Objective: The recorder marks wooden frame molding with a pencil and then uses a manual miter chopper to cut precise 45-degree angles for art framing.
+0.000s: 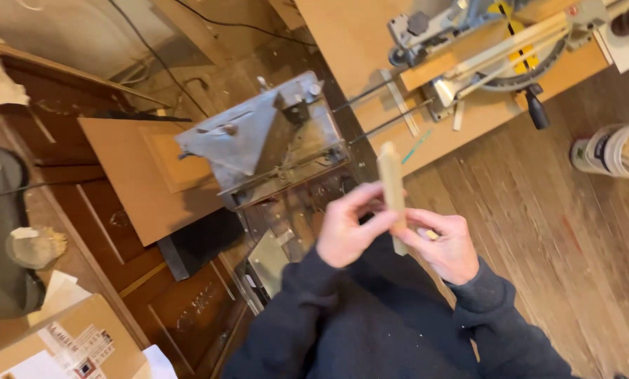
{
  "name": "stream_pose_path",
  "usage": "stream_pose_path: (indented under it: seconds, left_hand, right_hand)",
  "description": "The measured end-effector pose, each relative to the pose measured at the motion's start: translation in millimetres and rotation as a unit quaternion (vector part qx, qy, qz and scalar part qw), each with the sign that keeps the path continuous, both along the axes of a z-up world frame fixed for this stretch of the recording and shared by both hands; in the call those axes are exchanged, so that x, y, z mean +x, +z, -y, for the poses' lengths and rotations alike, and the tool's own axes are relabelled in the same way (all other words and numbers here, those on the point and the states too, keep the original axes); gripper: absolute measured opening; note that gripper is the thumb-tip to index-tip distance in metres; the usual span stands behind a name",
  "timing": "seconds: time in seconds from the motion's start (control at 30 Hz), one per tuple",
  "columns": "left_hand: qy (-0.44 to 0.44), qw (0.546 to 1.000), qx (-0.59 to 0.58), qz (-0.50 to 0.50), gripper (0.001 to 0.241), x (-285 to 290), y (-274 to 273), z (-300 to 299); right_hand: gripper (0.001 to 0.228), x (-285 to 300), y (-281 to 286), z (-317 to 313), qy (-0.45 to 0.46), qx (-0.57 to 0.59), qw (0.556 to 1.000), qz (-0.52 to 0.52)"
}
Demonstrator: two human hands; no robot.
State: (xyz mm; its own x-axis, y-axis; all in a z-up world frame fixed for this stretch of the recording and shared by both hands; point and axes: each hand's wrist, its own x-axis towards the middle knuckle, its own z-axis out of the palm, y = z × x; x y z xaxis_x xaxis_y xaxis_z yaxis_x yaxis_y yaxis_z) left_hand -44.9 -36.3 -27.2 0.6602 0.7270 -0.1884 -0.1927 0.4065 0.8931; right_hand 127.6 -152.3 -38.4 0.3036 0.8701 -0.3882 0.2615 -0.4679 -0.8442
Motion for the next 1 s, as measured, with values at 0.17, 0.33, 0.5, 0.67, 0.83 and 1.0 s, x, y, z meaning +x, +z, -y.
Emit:
stream_pose_path:
  seconds: [0.17,0.33,0.5,0.67,0.83,1.0]
  left_hand:
    - [0.014,0.991,-0.131,-0.015,0.033,57.0,-137.4,57.3]
    - [0.115,0.958,-0.164,-0.206,0.037,109.0,-283.2,65.6]
    - [0.171,0.837,-0.058,-0.516,0.04,153.4,-357.1,32.2]
    - [0.217,0.767,0.038,-0.603,0.027,197.7,-371.8,-3.1]
    - [0.332,0.726,0.09,-0.596,0.033,224.3,-372.3,-29.6]
    - [0.398,0.728,0.196,-0.523,0.059,226.6,-376.8,-23.4]
  right_hand:
    - [0.029,44.0,-49.2,31.2,-0.062,-0.031,0.997,-0.032]
    - [0.031,107.6,-76.3,34.5,-0.116,-0.108,0.987,0.009]
    - [0.028,161.5,-80.7,38.4,-0.06,-0.056,0.995,0.052]
    - [0.028,189.5,-84.4,39.3,-0.028,-0.095,0.994,0.035]
    - [0.031,204.7,-100.1,36.8,0.002,-0.066,0.998,0.019]
    - [0.031,213.7,-105.0,34.0,-0.013,-0.066,0.989,-0.133]
